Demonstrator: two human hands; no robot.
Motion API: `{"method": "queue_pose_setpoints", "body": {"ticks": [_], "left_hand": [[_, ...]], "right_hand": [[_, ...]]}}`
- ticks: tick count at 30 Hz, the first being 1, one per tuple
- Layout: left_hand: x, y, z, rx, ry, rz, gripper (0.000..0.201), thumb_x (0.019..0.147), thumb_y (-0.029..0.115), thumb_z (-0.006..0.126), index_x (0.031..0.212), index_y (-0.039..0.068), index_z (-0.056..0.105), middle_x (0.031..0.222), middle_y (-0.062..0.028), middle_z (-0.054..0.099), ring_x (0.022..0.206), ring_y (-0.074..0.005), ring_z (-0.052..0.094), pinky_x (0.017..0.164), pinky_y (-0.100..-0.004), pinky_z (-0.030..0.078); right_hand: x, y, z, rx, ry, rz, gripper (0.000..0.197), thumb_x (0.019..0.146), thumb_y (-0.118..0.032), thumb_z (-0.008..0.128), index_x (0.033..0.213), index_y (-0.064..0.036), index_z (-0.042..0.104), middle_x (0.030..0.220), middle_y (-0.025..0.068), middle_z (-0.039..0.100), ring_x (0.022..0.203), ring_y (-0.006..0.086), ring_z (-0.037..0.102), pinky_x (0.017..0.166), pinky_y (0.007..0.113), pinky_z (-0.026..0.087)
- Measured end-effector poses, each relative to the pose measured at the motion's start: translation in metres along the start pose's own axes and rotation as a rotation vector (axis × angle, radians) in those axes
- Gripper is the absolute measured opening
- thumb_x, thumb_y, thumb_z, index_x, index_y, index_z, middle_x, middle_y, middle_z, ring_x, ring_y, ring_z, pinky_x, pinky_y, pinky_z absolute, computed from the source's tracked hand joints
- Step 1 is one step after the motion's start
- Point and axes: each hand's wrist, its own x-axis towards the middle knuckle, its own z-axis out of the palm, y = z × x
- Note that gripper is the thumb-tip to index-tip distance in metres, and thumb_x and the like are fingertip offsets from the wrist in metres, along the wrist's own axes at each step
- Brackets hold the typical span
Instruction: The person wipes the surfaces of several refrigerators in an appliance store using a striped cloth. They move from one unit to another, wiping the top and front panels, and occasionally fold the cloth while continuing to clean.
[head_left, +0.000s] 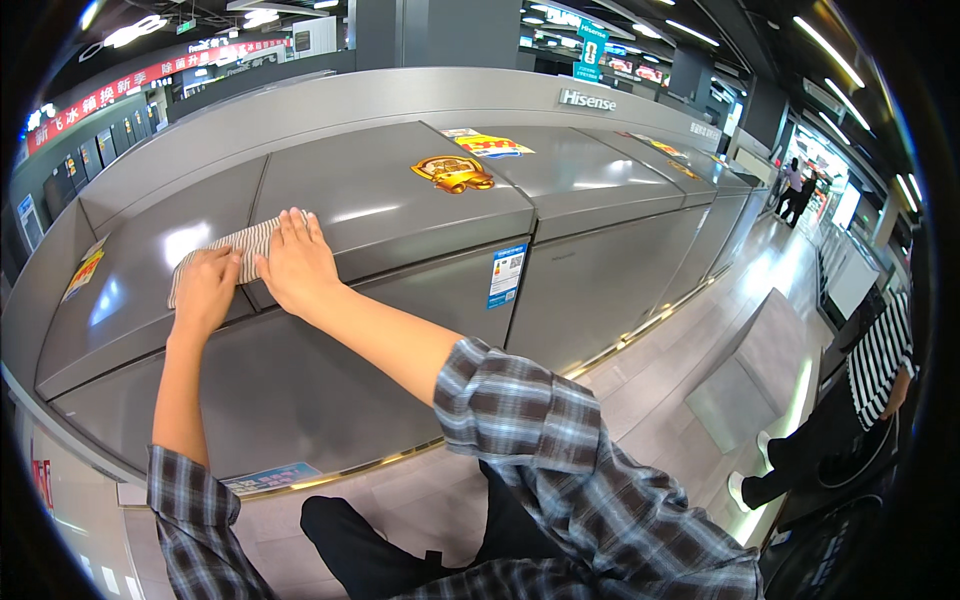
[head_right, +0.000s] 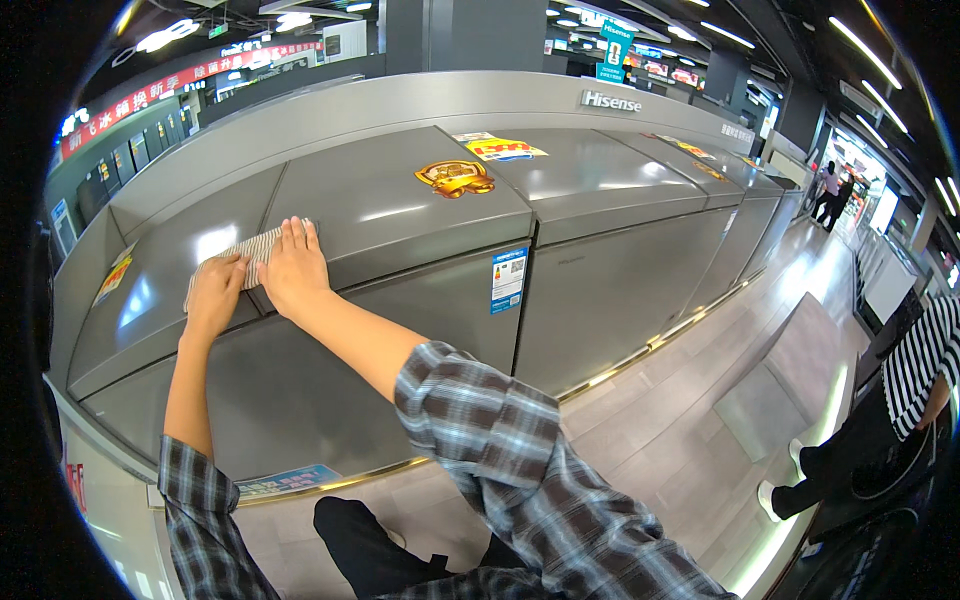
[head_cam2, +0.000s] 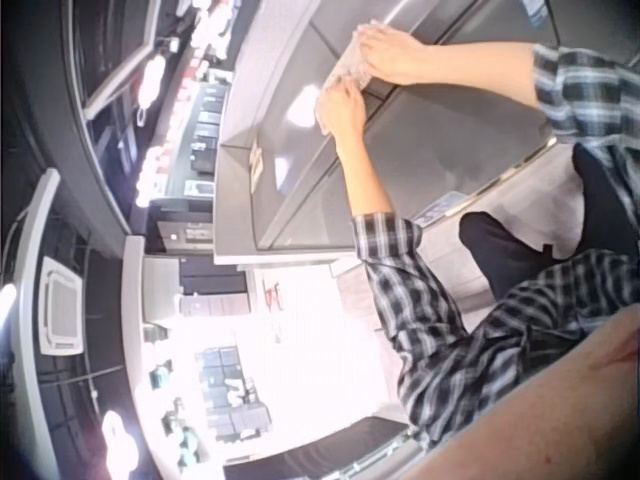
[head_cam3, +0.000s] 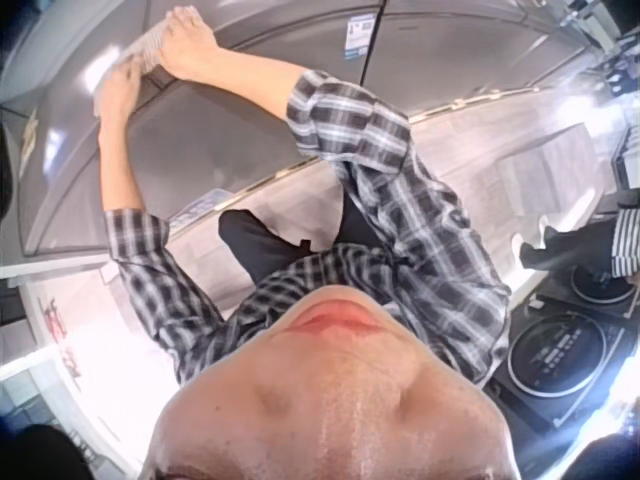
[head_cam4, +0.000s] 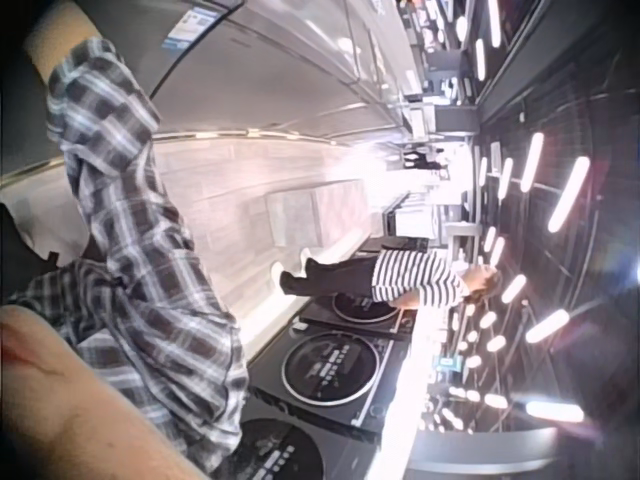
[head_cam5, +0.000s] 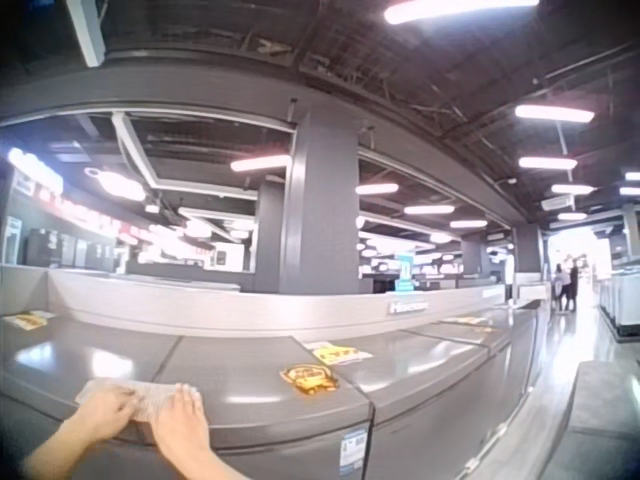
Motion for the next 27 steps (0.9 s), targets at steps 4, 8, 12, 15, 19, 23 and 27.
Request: {"method": "queue_pose_setpoints", "body": {"ticks": [4,8,12,15,19,23,27], "left_hand": [[0.006,-0.018,0.002,0.092,-0.037,-0.039,0.047,0.098,0.035,0.043,0.137,0.010,0.053,0.144,-0.0141,0.048,0.135,-0.0296,0.041,0.112,-0.0462,0.029],[0.003,-0.034,0.011,0.128,-0.135,-0.106,0.055,0.099,0.046,0.035,0.146,0.016,0.042,0.153,-0.0103,0.037,0.142,-0.0256,0.032,0.116,-0.0483,0.022],[0.009,-0.038,0.015,0.190,-0.225,-0.178,0.056,0.099,0.053,0.032,0.150,0.029,0.033,0.158,-0.0061,0.028,0.146,-0.0259,0.023,0.115,-0.0588,0.016],[0.013,-0.035,0.015,0.210,-0.258,-0.207,0.058,0.098,0.058,0.030,0.149,0.031,0.034,0.158,-0.0061,0.027,0.146,-0.0293,0.023,0.113,-0.0645,0.015],[0.012,-0.032,0.012,0.196,-0.254,-0.213,0.058,0.098,0.057,0.029,0.149,0.030,0.035,0.158,-0.0071,0.027,0.146,-0.0300,0.023,0.113,-0.0640,0.014],[0.009,-0.031,0.009,0.146,-0.244,-0.212,0.057,0.098,0.055,0.028,0.149,0.030,0.034,0.157,-0.0076,0.028,0.146,-0.0302,0.023,0.113,-0.0642,0.013],[0.009,-0.029,0.008,0.135,-0.236,-0.202,0.058,0.098,0.054,0.029,0.150,0.028,0.033,0.157,-0.0079,0.029,0.145,-0.0311,0.023,0.113,-0.0660,0.013]], "right_hand": [[0.011,-0.005,0.004,-0.026,-0.179,0.085,0.066,0.101,-0.043,0.028,0.146,0.0055,0.031,0.154,0.0228,0.028,0.145,0.0318,0.023,0.119,0.046,0.013],[0.011,-0.008,0.003,-0.099,-0.200,0.112,0.067,0.101,-0.043,0.026,0.148,0.0052,0.026,0.156,0.0198,0.027,0.146,0.0285,0.022,0.119,0.046,0.012],[0.018,-0.010,-0.001,-0.113,-0.278,0.161,0.069,0.101,-0.046,0.025,0.150,0.0029,0.024,0.158,0.0165,0.022,0.147,0.0265,0.019,0.120,0.045,0.011],[0.023,-0.011,-0.007,-0.081,-0.319,0.198,0.069,0.100,-0.048,0.026,0.151,-0.0010,0.024,0.159,0.0135,0.020,0.148,0.0255,0.017,0.120,0.041,0.011],[0.025,-0.010,-0.014,-0.061,-0.356,0.170,0.070,0.100,-0.049,0.026,0.151,-0.0013,0.023,0.159,0.0145,0.019,0.148,0.0263,0.017,0.120,0.041,0.011],[0.023,-0.010,-0.012,-0.076,-0.364,0.158,0.071,0.100,-0.050,0.026,0.151,-0.0007,0.023,0.159,0.0153,0.019,0.148,0.0269,0.017,0.120,0.041,0.011],[0.025,-0.010,-0.019,-0.129,-0.390,0.138,0.071,0.100,-0.050,0.025,0.151,-0.0008,0.023,0.158,0.0170,0.021,0.147,0.0283,0.019,0.120,0.042,0.015]]}}
